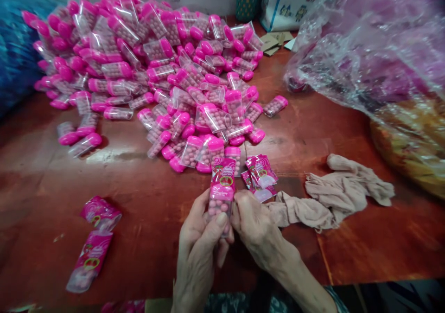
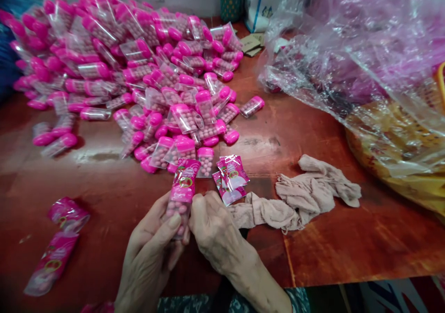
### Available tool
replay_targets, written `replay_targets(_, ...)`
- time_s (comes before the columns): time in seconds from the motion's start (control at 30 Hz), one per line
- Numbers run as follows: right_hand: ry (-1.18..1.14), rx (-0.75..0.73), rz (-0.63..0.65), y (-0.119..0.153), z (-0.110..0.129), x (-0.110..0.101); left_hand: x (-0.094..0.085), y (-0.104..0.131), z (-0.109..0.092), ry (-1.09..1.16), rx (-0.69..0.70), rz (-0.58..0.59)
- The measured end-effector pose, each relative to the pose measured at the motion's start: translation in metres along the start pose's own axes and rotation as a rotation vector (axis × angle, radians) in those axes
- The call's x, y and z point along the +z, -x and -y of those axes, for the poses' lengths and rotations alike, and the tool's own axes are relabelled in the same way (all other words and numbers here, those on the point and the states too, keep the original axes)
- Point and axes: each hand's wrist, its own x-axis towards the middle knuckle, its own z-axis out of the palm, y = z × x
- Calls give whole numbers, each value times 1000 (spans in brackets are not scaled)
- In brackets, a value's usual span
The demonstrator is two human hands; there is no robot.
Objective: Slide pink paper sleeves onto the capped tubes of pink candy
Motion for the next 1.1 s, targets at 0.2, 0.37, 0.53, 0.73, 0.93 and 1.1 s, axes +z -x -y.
replay_targets(0.2, -81, -36, 113, 4, 13, 3, -6, -11, -1, -21, 168, -141)
replay_targets(0.37, -398, 331, -62, 0, 15, 0, -12, -13, -2, -122, 149, -18)
replay_targets(0.53, -967, 805, -155, -15, 8, -12, -5, -7, 9, -232, 60, 116)
replay_targets(0.73, -1140, 1049, -197, -23, 14, -15, 0, -3, 15, -139, 18, 141)
replay_targets(0.93, -1194, 1107, -204, -14, 24, -3, 0, -1, 15, -136, -5, 79)
replay_targets(1.1, -1275, 1108, -213, -10, 20, -7, -13, -12, 13, -207, 18, 167)
